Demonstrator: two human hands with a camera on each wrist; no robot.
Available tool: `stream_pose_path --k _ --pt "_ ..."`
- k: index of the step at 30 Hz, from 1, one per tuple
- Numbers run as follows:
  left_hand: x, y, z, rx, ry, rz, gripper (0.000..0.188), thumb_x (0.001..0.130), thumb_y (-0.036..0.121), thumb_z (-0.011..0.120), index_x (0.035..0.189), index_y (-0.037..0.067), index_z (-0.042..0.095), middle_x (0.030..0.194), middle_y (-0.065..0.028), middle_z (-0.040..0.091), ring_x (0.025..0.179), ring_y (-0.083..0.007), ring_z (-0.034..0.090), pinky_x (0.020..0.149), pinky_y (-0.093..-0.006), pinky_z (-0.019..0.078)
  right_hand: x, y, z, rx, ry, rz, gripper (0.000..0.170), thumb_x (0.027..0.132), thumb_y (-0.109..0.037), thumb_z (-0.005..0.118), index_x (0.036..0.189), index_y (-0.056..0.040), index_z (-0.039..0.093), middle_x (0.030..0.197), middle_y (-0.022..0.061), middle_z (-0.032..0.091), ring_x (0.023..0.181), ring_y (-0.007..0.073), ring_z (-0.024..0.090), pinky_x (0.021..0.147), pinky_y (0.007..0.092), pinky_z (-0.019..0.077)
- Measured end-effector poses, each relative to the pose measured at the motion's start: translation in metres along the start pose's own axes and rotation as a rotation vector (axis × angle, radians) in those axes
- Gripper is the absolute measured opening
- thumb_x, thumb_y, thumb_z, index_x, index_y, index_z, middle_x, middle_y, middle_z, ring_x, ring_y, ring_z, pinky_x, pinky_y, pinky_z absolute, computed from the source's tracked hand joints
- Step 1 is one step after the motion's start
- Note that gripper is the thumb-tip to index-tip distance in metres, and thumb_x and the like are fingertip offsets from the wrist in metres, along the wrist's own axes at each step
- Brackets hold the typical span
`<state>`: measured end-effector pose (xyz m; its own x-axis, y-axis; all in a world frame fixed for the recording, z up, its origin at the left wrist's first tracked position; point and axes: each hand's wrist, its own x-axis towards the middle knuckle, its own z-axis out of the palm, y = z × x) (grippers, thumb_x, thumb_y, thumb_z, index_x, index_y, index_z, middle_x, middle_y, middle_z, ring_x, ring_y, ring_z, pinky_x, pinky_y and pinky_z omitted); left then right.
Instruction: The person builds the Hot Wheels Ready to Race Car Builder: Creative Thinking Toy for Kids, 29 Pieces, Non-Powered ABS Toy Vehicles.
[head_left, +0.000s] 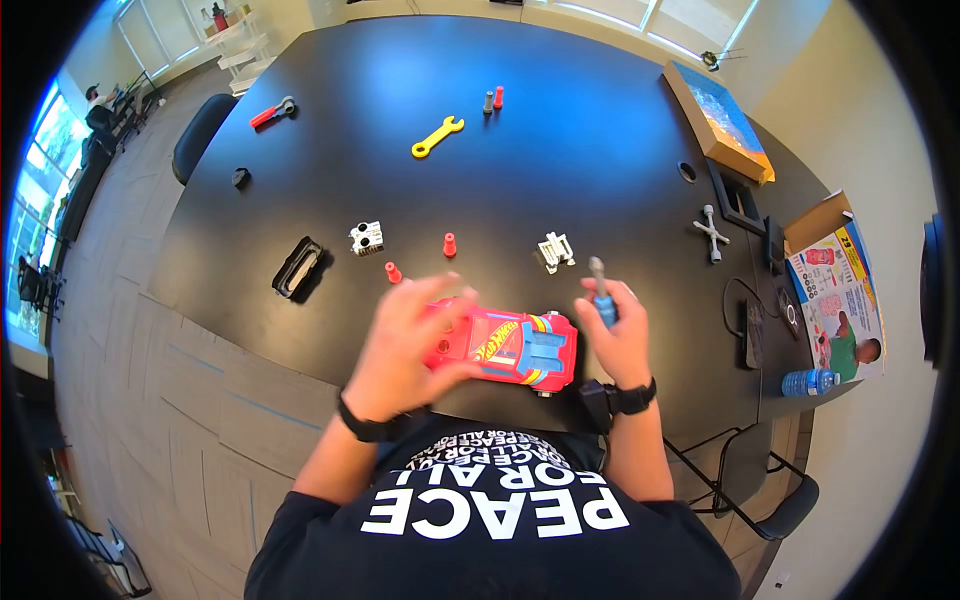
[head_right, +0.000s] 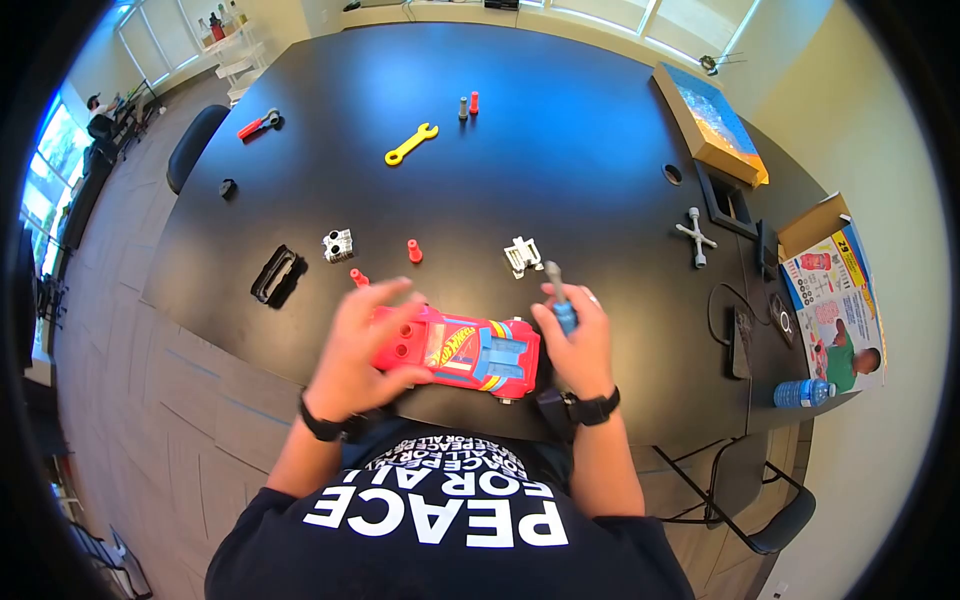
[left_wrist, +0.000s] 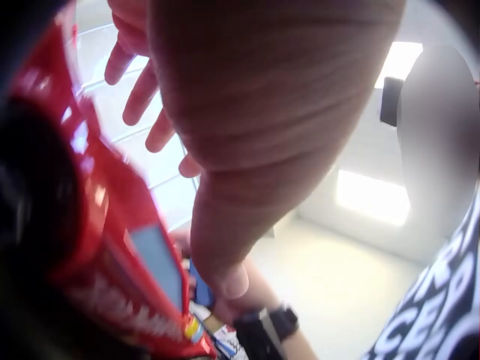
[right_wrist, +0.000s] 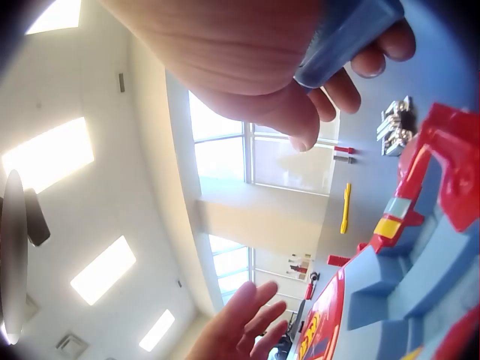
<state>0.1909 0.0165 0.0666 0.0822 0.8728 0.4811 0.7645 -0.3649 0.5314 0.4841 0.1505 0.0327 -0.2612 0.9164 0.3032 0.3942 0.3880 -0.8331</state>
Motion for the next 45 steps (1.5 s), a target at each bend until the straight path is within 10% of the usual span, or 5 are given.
stream_pose_path --k 5,15,24,40,45 --pt "0.018 -0.09 -0.054 0.107 0.201 -0.126 0.067 0.081 0.012 0.091 0.144 0.008 0.069 0.155 -0.0165 0.061 0.141 -0.0372 0.059 0.117 -0.0467 0.0472 -0.038 0.031 -0.039 0.076 0.121 0.211 0.022 0.099 -0.01 0.08 0.119 -0.0007 0.076 0.094 -0.0011 0.07 0.083 0.0076 0.06 0.077 0.0268 0.0508" --pt "0.032 -0.164 -0.033 0.355 -0.173 -0.301 0.063 0.081 -0.002 0.087 0.139 0.009 0.068 0.152 -0.0157 0.062 0.142 -0.0386 0.057 0.117 -0.0477 0.05 -0.069 0.03 -0.049 0.103 0.136 0.277 0.021 0.099 -0.011 0.081 0.117 -0.0003 0.077 0.093 -0.0007 0.069 0.083 0.008 0.059 0.079 0.0262 0.0504" --pt "0.028 -0.106 -0.056 0.22 0.119 -0.146 0.04 0.088 -0.007 0.072 0.127 0.005 0.07 0.126 -0.0146 0.073 0.118 -0.0373 0.069 0.096 -0.0426 0.0553 -0.063 0.031 -0.05 0.099 0.126 0.286 0.02 0.099 -0.013 0.081 0.115 -0.0009 0.078 0.092 0.0002 0.071 0.083 0.0095 0.061 0.079 0.0273 0.051" --pt "0.019 -0.111 -0.018 0.244 -0.322 -0.117 0.057 0.086 -0.005 0.077 0.139 0.014 0.073 0.147 -0.0122 0.067 0.137 -0.0357 0.061 0.113 -0.0439 0.0531 -0.058 0.029 -0.043 0.078 0.104 0.278 0.019 0.099 -0.011 0.081 0.114 0.0002 0.078 0.093 0.0008 0.072 0.083 0.0097 0.061 0.079 0.0275 0.0512" --pt "0.016 -0.103 -0.018 0.441 -0.218 -0.425 0.045 0.092 0.03 0.085 0.131 0.01 0.076 0.104 -0.0138 0.071 0.095 -0.0343 0.072 0.08 -0.0454 0.0569 -0.062 0.029 -0.045 0.033 0.102 0.273 0.02 0.099 -0.013 0.081 0.114 0.0003 0.078 0.093 0.0009 0.072 0.083 0.0097 0.061 0.079 0.0279 0.0513"
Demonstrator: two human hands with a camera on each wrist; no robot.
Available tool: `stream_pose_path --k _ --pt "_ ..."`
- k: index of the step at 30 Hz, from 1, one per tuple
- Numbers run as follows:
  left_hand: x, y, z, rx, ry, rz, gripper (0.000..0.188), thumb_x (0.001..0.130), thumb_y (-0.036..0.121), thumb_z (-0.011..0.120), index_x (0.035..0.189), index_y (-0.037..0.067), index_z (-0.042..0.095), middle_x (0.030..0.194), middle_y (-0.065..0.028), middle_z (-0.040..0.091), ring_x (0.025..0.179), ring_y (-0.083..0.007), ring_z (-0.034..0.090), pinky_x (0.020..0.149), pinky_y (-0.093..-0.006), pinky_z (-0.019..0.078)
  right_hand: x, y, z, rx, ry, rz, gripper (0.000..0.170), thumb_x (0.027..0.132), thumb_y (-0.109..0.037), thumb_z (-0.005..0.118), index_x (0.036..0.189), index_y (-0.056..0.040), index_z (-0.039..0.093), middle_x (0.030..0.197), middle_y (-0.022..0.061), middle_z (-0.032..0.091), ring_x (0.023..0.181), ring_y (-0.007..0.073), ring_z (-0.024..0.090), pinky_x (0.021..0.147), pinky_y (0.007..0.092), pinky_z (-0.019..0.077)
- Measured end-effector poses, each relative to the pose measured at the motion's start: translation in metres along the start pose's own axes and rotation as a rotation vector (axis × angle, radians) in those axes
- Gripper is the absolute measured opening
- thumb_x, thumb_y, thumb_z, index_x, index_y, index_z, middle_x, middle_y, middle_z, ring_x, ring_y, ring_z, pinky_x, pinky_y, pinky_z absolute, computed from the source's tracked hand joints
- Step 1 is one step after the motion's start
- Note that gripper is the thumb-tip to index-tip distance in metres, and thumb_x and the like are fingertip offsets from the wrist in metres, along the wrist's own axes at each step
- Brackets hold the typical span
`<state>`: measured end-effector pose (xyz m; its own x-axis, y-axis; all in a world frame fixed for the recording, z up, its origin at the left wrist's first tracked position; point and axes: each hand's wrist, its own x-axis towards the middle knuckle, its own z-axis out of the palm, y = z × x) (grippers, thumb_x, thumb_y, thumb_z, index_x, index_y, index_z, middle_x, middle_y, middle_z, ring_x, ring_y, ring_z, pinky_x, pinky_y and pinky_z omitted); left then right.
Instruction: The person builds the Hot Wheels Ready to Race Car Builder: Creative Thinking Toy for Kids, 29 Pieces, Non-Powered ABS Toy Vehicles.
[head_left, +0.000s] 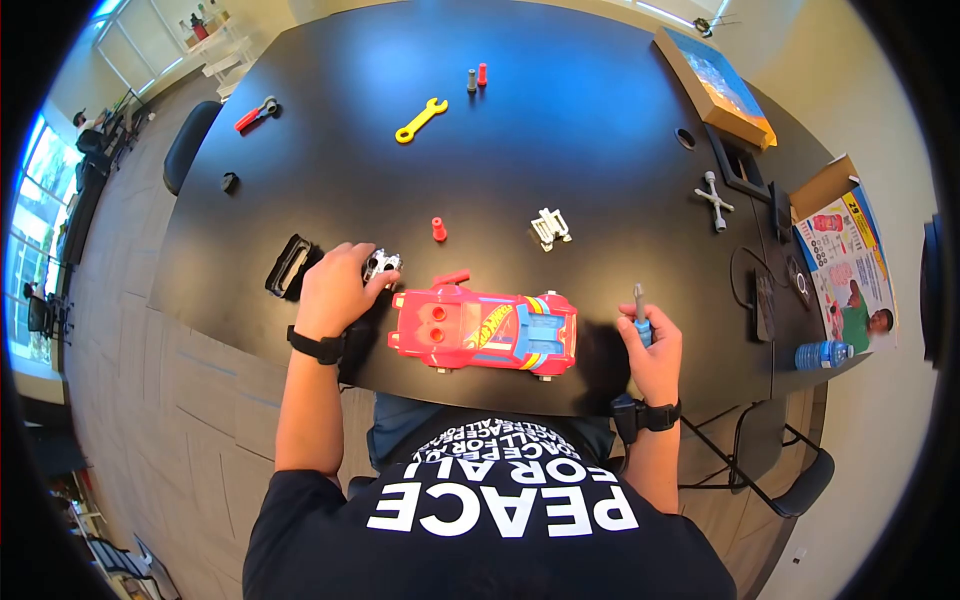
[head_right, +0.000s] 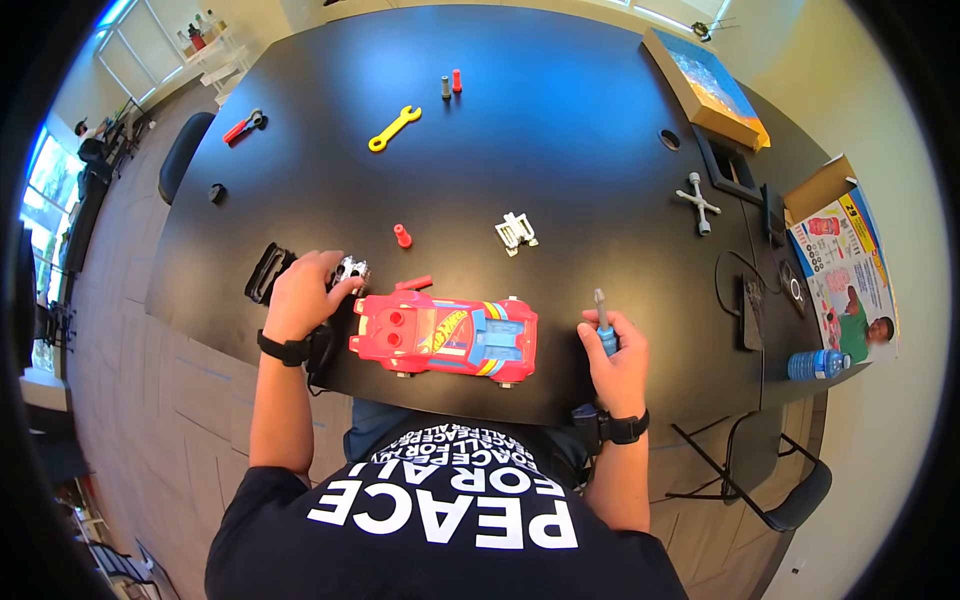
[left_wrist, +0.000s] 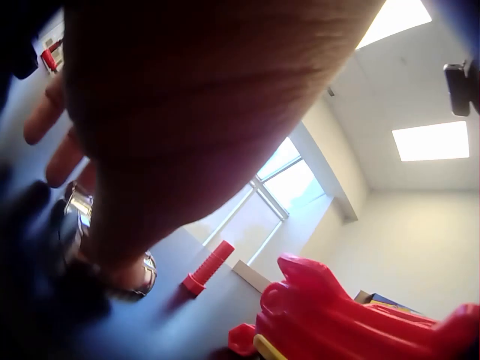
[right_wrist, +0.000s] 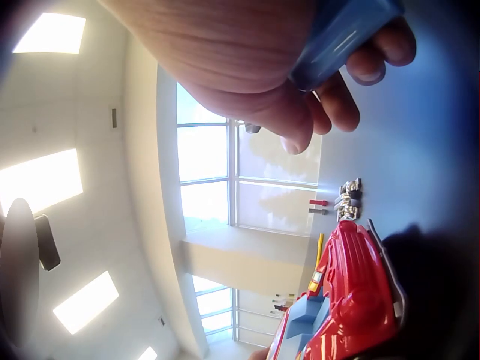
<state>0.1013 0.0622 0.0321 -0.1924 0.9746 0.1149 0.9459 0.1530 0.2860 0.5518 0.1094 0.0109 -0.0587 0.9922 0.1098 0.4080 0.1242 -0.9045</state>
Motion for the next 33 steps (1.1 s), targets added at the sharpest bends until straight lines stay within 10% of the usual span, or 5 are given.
stream_pose_path --k 4,9,17,25,33 --pt "-0.009 0.005 -0.013 -0.035 0.058 -0.058 0.037 0.095 0.019 0.079 0.131 0.009 0.077 0.119 -0.0148 0.073 0.111 -0.0355 0.071 0.092 -0.0448 0.0579 0.002 0.002 -0.003 -0.003 -0.003 0.003 0.02 0.099 -0.013 0.081 0.113 0.0003 0.078 0.092 0.0008 0.072 0.083 0.0095 0.06 0.079 0.0278 0.0511" --pt "-0.008 -0.014 -0.012 -0.118 -0.113 0.372 0.058 0.09 -0.011 0.061 0.142 0.012 0.072 0.153 -0.0155 0.062 0.141 -0.0398 0.057 0.118 -0.0433 0.0493 0.007 0.001 0.001 -0.002 -0.015 -0.017 0.02 0.099 -0.014 0.082 0.113 0.0004 0.078 0.091 0.0003 0.072 0.081 0.0092 0.06 0.078 0.0275 0.0508" --pt "-0.02 -0.008 -0.022 -0.222 -0.22 0.058 0.057 0.084 -0.009 0.076 0.139 0.009 0.071 0.153 -0.0154 0.059 0.125 -0.0409 0.066 0.106 -0.0468 0.0548 0.006 0.004 0.005 0.018 -0.014 -0.025 0.02 0.099 -0.014 0.082 0.112 0.0005 0.078 0.09 0.0008 0.073 0.079 0.0089 0.059 0.076 0.0273 0.0504" --pt "-0.014 -0.013 -0.022 -0.145 0.058 0.194 0.05 0.081 0.012 0.092 0.125 0.009 0.07 0.107 -0.0081 0.075 0.075 -0.0283 0.064 0.071 -0.0379 0.0528 0.006 0.008 0.005 0.047 -0.011 -0.008 0.02 0.099 -0.014 0.082 0.112 0.0003 0.078 0.089 -0.0003 0.073 0.078 0.0077 0.058 0.075 0.0267 0.0499" --pt "-0.028 0.031 -0.03 -0.329 0.13 0.417 0.03 0.087 0.012 0.088 0.114 0.007 0.076 0.11 -0.0074 0.075 0.073 -0.0221 0.061 0.067 -0.0343 0.0505 0.007 0.009 0.01 0.055 -0.034 -0.008 0.019 0.099 -0.013 0.082 0.112 0.0003 0.078 0.089 -0.0007 0.073 0.078 0.0072 0.059 0.074 0.0263 0.0498"
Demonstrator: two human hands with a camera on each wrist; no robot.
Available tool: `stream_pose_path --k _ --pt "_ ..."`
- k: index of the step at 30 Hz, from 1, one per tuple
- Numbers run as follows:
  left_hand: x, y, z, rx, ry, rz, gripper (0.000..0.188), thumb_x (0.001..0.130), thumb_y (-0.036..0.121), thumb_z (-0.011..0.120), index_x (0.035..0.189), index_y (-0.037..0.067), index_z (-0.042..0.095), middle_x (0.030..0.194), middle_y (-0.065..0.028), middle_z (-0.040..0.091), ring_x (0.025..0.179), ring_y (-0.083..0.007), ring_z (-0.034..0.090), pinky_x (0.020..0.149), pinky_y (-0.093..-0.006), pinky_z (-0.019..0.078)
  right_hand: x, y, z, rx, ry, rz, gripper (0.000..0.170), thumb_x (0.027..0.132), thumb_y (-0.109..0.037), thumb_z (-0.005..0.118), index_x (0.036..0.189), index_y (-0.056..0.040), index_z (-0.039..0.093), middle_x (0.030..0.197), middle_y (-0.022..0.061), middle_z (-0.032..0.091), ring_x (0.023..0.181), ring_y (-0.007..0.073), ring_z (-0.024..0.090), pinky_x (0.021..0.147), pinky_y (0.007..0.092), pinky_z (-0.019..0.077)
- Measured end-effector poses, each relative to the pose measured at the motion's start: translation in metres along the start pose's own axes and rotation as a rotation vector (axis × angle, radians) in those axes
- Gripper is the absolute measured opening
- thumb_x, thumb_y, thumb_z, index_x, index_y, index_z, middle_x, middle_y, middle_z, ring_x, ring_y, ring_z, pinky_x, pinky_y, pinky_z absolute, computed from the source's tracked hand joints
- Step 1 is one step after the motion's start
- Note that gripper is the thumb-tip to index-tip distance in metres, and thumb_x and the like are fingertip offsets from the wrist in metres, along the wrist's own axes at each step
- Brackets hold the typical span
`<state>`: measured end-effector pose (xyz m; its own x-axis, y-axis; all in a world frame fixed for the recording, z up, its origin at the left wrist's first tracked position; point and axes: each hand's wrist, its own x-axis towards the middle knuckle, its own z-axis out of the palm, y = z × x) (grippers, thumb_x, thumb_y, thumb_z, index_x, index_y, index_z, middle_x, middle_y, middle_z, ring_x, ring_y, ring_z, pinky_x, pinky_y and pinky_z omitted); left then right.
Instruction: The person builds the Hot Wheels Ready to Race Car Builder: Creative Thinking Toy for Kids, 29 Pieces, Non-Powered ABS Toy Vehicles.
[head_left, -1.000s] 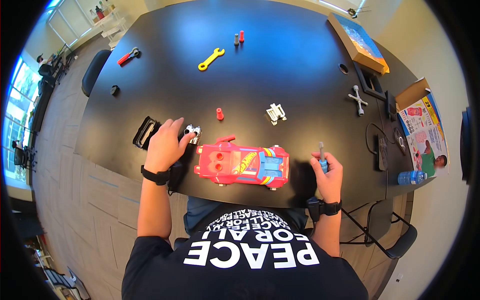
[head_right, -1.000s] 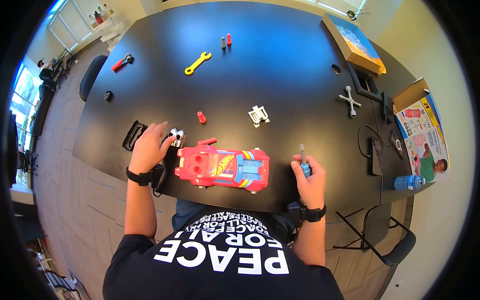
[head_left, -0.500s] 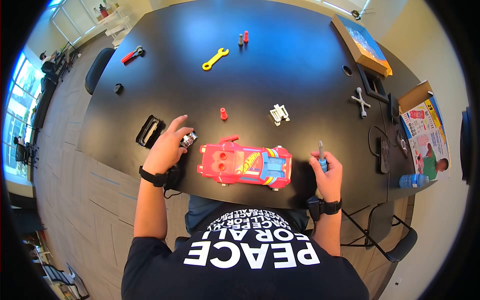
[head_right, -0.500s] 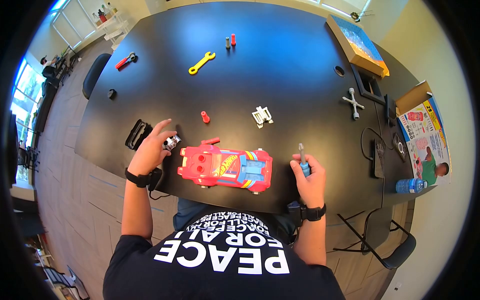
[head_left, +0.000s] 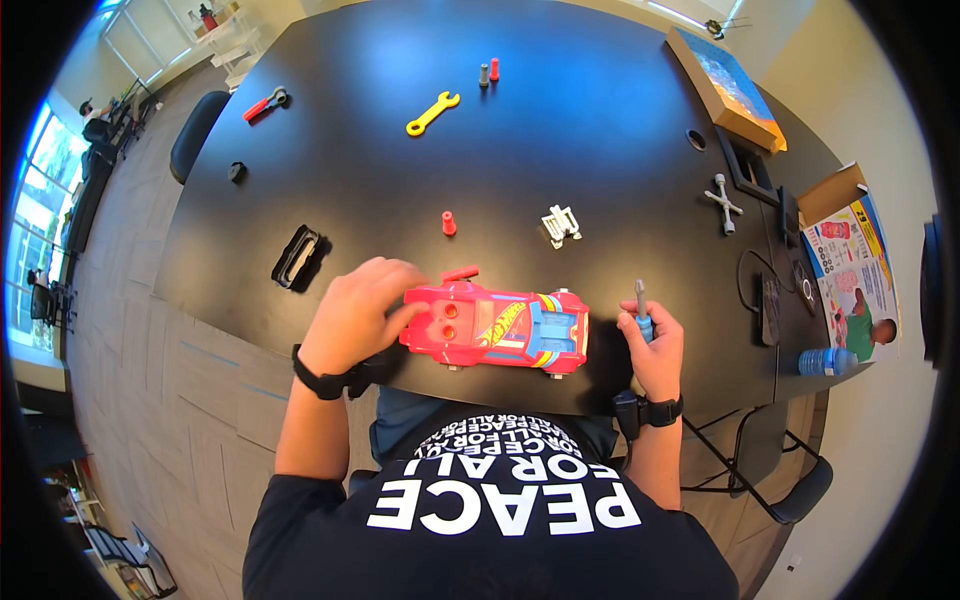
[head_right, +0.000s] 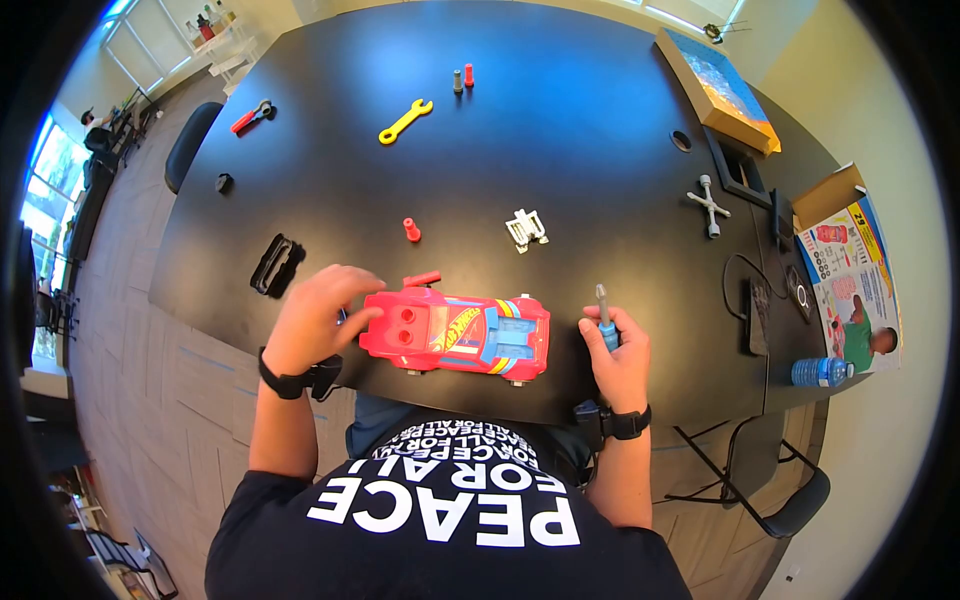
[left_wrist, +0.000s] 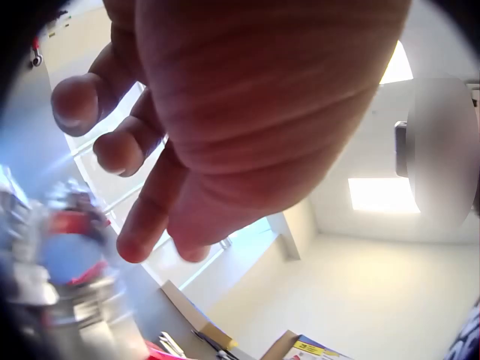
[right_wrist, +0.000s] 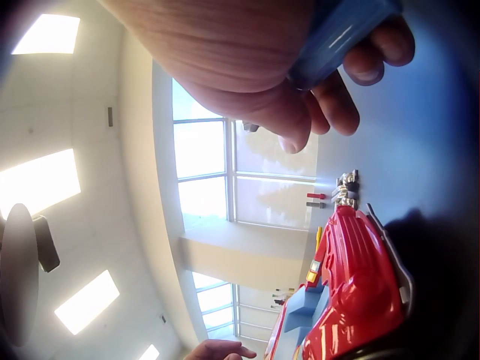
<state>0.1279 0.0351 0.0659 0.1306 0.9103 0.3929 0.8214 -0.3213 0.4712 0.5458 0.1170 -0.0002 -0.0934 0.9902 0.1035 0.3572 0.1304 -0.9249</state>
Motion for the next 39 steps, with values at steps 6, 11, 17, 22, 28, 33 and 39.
stream_pose_path --k 6,11,17,22,28,33,39 --pt "-0.019 -0.034 0.033 -0.15 0.24 -0.126 0.026 0.091 0.008 0.082 0.116 0.004 0.077 0.128 -0.0128 0.077 0.112 -0.0321 0.071 0.089 -0.0395 0.0566 -0.005 0.003 0.001 0.002 0.0 -0.009 0.02 0.1 -0.015 0.082 0.112 0.0005 0.078 0.089 -0.0012 0.072 0.079 0.0069 0.058 0.074 0.0257 0.0491" --pt "-0.045 -0.045 0.06 -0.239 0.262 -0.162 0.024 0.094 0.014 0.082 0.115 0.005 0.078 0.128 -0.0136 0.078 0.123 -0.034 0.07 0.108 -0.0442 0.0502 -0.005 0.008 -0.001 -0.015 -0.037 0.091 0.021 0.1 -0.015 0.081 0.113 0.0014 0.078 0.089 -0.0016 0.07 0.081 0.0066 0.058 0.076 0.0255 0.0492" --pt "-0.179 -0.147 -0.042 0.63 1.245 -0.863 0.074 0.094 0.035 0.088 0.155 0.008 0.056 0.161 -0.0246 0.05 0.133 -0.0376 0.059 0.109 -0.0471 0.0498 -0.003 0.032 -0.009 0.003 -0.053 0.058 0.02 0.104 -0.013 0.077 0.12 -0.0011 0.074 0.087 -0.0015 0.071 0.062 0.0011 0.052 0.054 0.0189 0.0394" --pt "-0.217 -0.128 -0.039 -0.005 0.998 -0.949 0.085 0.092 0.037 0.09 0.163 0.011 0.051 0.161 -0.0182 0.05 0.133 -0.0326 0.058 0.094 -0.0409 0.0579 0.002 0.03 -0.015 -0.049 -0.037 0.067 0.02 0.105 -0.015 0.076 0.119 -0.0015 0.074 0.087 -0.0009 0.071 0.063 0.0016 0.053 0.055 0.0192 0.0406" --pt "-0.213 -0.127 -0.04 0.38 0.517 -0.779 0.061 0.094 0.025 0.087 0.149 0.009 0.065 0.145 -0.0118 0.064 0.128 -0.0312 0.06 0.098 -0.0419 0.0542 -0.001 0.021 -0.002 -0.089 -0.058 0.035 0.019 0.104 -0.016 0.078 0.117 -0.0017 0.075 0.087 -0.0011 0.072 0.064 0.0022 0.054 0.057 0.0204 0.0419" --pt "-0.155 -0.08 -0.045 0.28 0.454 -0.522 0.055 0.095 0.016 0.084 0.146 0.007 0.066 0.136 -0.015 0.068 0.124 -0.0357 0.06 0.109 -0.0455 0.0484 -0.007 0.002 0.013 -0.037 -0.108 0.016 0.022 0.099 -0.012 0.081 0.115 0.002 0.076 0.102 0.004 0.072 0.092 0.0131 0.065 0.085 0.0292 0.052" --pt "-0.058 -0.006 -0.012 -0.041 0.191 -0.089 0.056 0.09 0.012 0.085 0.143 0.004 0.069 0.137 -0.0169 0.067 0.128 -0.0354 0.061 0.111 -0.0455 0.0469 -0.008 -0.023 0.026 -0.042 -0.187 -0.178 0.029 0.092 -0.012 0.086 0.116 0.0006 0.075 0.115 0.013 0.072 0.108 0.0277 0.068 0.097 0.0373 0.0529"
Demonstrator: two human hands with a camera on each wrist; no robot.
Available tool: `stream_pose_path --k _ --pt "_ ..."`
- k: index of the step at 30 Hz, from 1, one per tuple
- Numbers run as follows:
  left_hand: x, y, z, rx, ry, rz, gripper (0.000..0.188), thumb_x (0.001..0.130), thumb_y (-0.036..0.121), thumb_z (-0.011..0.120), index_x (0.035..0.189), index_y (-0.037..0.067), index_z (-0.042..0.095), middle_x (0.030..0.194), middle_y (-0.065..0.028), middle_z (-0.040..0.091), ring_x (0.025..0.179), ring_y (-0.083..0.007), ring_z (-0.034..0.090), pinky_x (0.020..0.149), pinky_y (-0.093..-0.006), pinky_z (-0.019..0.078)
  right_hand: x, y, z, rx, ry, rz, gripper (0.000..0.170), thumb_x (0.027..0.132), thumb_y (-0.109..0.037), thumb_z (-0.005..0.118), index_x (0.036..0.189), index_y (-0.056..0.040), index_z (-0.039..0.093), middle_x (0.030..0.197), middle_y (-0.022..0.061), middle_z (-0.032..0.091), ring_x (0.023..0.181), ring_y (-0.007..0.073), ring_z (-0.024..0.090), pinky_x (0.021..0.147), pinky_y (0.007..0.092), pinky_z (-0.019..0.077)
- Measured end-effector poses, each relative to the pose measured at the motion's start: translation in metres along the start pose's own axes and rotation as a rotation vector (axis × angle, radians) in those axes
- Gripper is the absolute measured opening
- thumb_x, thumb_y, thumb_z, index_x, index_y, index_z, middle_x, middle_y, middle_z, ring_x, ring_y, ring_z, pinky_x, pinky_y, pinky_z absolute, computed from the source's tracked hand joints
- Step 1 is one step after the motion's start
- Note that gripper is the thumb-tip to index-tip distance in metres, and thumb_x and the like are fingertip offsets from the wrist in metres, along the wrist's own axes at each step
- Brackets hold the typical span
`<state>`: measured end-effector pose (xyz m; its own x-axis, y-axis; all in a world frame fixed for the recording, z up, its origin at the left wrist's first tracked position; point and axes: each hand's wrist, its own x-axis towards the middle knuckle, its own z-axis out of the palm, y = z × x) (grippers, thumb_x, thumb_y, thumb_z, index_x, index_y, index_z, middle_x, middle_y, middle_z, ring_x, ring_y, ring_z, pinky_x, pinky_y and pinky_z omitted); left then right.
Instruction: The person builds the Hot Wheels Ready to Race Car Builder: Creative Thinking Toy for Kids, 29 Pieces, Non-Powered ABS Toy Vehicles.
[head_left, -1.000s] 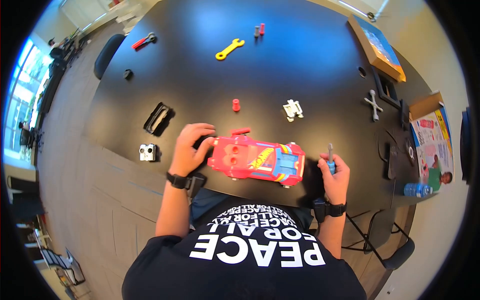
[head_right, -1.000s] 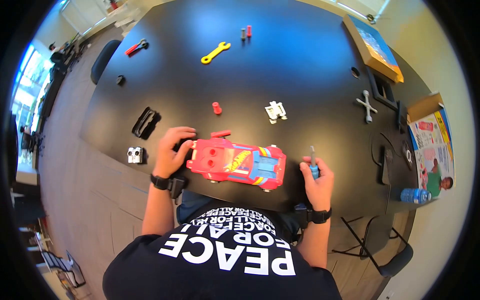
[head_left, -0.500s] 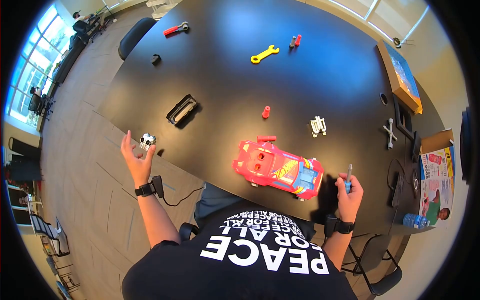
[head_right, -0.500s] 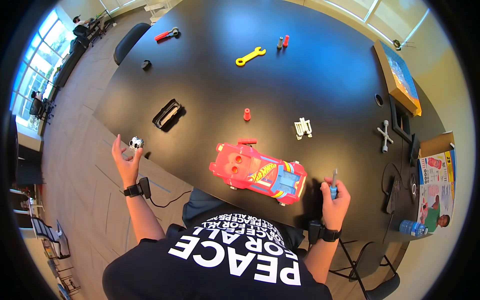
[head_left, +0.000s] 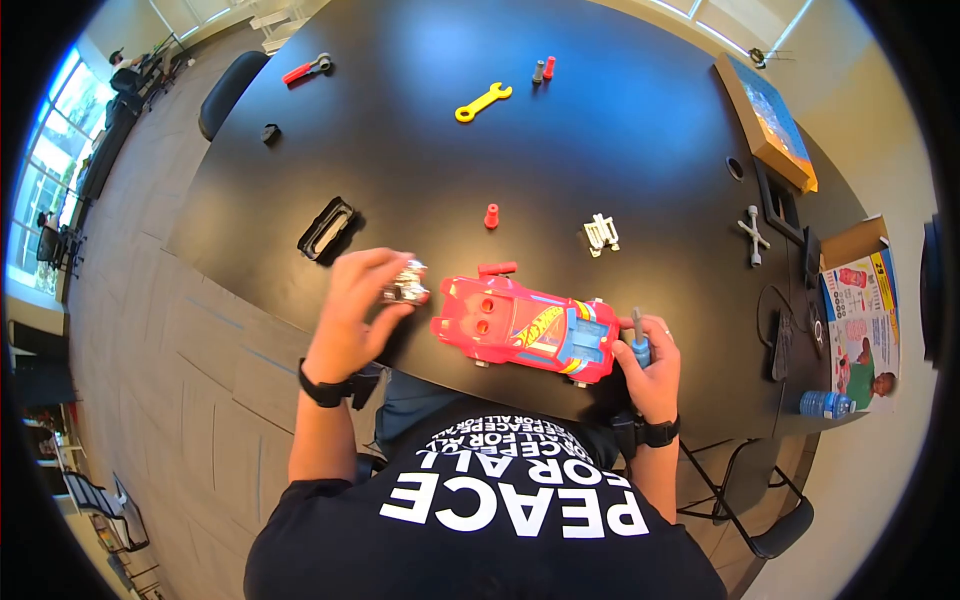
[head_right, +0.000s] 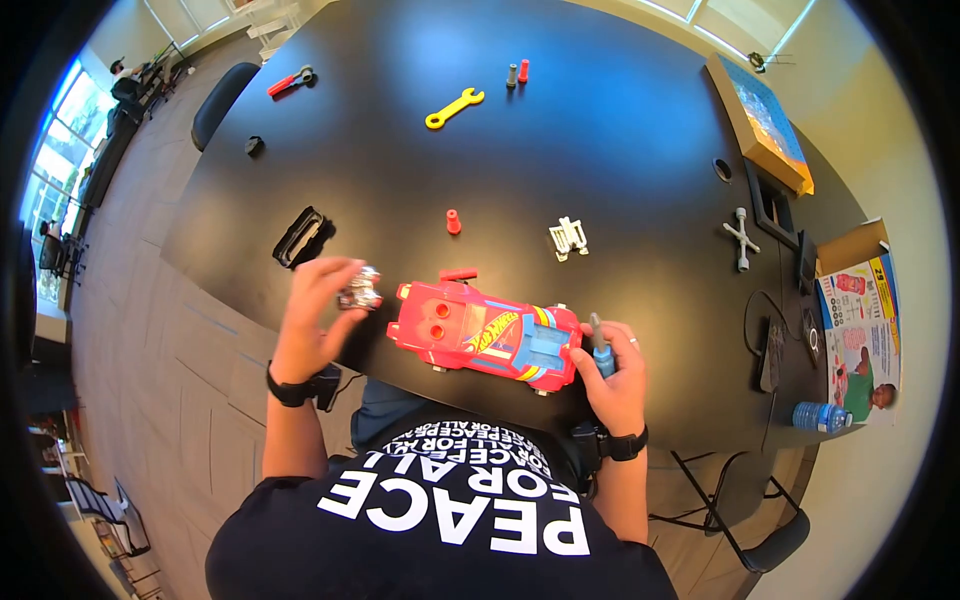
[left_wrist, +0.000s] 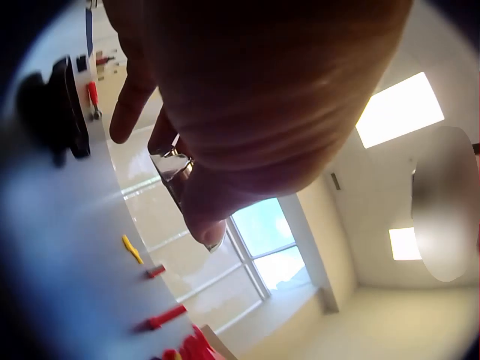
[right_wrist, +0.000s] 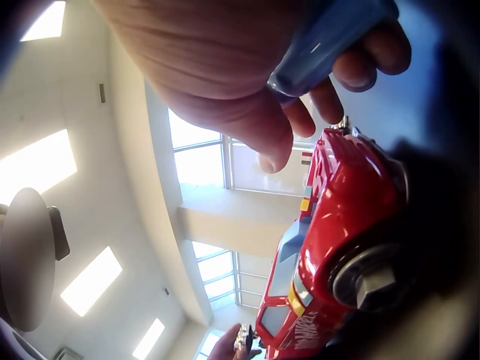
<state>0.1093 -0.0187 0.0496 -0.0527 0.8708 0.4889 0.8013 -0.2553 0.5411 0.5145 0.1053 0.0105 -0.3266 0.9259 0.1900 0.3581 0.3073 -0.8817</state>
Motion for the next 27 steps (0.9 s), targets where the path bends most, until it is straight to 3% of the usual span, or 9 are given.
stream_pose_path --k 9,12,13,15,16,19,21,23,27 --pt "0.039 0.018 0.041 -0.313 -0.516 0.243 0.048 0.086 -0.015 0.066 0.128 0.006 0.076 0.148 -0.0146 0.066 0.132 -0.0386 0.059 0.113 -0.0496 0.0485 -0.007 0.005 -0.009 -0.009 0.035 0.017 0.025 0.093 -0.01 0.085 0.113 0.001 0.076 0.114 0.0124 0.074 0.104 0.0263 0.07 0.095 0.0361 0.0542" --pt "0.047 0.024 0.041 -0.277 -0.282 0.327 0.041 0.086 -0.01 0.07 0.124 0.005 0.076 0.146 -0.0164 0.066 0.131 -0.0379 0.06 0.11 -0.0491 0.05 -0.01 0.01 -0.012 -0.027 0.053 0.006 0.024 0.093 -0.009 0.084 0.113 0.001 0.076 0.113 0.0122 0.075 0.103 0.0261 0.071 0.094 0.0361 0.0546" --pt "0.047 0.03 0.04 -0.277 -0.287 0.33 0.041 0.086 -0.01 0.07 0.124 0.005 0.076 0.146 -0.0164 0.066 0.131 -0.0379 0.06 0.11 -0.0491 0.05 -0.01 0.01 -0.012 -0.025 0.058 0.009 0.024 0.093 -0.009 0.084 0.113 0.001 0.076 0.113 0.0122 0.075 0.103 0.0261 0.071 0.094 0.0361 0.0546" --pt "0.04 0.049 0.039 -0.042 -0.073 -0.001 0.039 0.086 0.005 0.082 0.124 0.005 0.075 0.14 -0.0174 0.066 0.127 -0.0374 0.061 0.107 -0.0483 0.0511 -0.01 0.01 -0.013 -0.032 0.069 0.012 0.023 0.093 -0.008 0.084 0.113 0.0011 0.076 0.112 0.0123 0.075 0.103 0.0264 0.071 0.094 0.0361 0.0547" --pt "0.039 0.054 0.039 0.034 -0.083 -0.095 0.053 0.081 0.019 0.093 0.128 0.004 0.073 0.134 -0.0162 0.067 0.124 -0.0376 0.062 0.104 -0.0471 0.0518 -0.01 0.011 -0.013 -0.031 0.072 0.017 0.023 0.093 -0.008 0.084 0.113 0.0011 0.076 0.112 0.0123 0.075 0.103 0.0264 0.071 0.094 0.0361 0.0547" --pt "0.033 0.052 0.047 0.055 -0.244 -0.156 0.061 0.078 0.021 0.095 0.131 0.004 0.071 0.131 -0.0154 0.067 0.123 -0.0378 0.062 0.104 -0.0468 0.0524 -0.008 0.011 -0.011 -0.017 0.059 0.029 0.022 0.093 -0.007 0.084 0.112 0.0013 0.076 0.11 0.0123 0.076 0.102 0.0267 0.071 0.094 0.0363 0.0549" --pt "0.031 0.047 0.051 0.014 -0.215 -0.139 0.057 0.079 0.016 0.094 0.13 0.003 0.071 0.131 -0.0152 0.068 0.122 -0.0382 0.062 0.102 -0.0467 0.0533 -0.006 0.01 -0.009 -0.016 0.036 -0.001 0.021 0.094 -0.007 0.083 0.111 0.0016 0.075 0.108 0.0122 0.076 0.101 0.0269 0.072 0.093 0.0364 0.0551" --pt "0.033 0.044 0.049 -0.181 -0.267 -0.042 0.058 0.081 0.011 0.091 0.135 0.003 0.071 0.136 -0.0167 0.07 0.125 -0.0381 0.062 0.104 -0.0469 0.0537 -0.005 0.01 -0.008 -0.011 0.036 0.0 0.021 0.094 -0.007 0.083 0.111 0.0017 0.075 0.108 0.0122 0.076 0.101 0.027 0.072 0.093 0.0365 0.0552" --pt "0.036 0.033 0.049 -0.171 -0.406 0.147 0.063 0.082 0.005 0.087 0.143 0.004 0.069 0.146 -0.018 0.069 0.13 -0.037 0.062 0.108 -0.0473 0.0534 -0.004 0.012 -0.007 -0.003 0.036 0.004 0.02 0.094 -0.007 0.083 0.11 0.0018 0.075 0.106 0.0119 0.076 0.1 0.027 0.072 0.093 0.0367 0.0551"
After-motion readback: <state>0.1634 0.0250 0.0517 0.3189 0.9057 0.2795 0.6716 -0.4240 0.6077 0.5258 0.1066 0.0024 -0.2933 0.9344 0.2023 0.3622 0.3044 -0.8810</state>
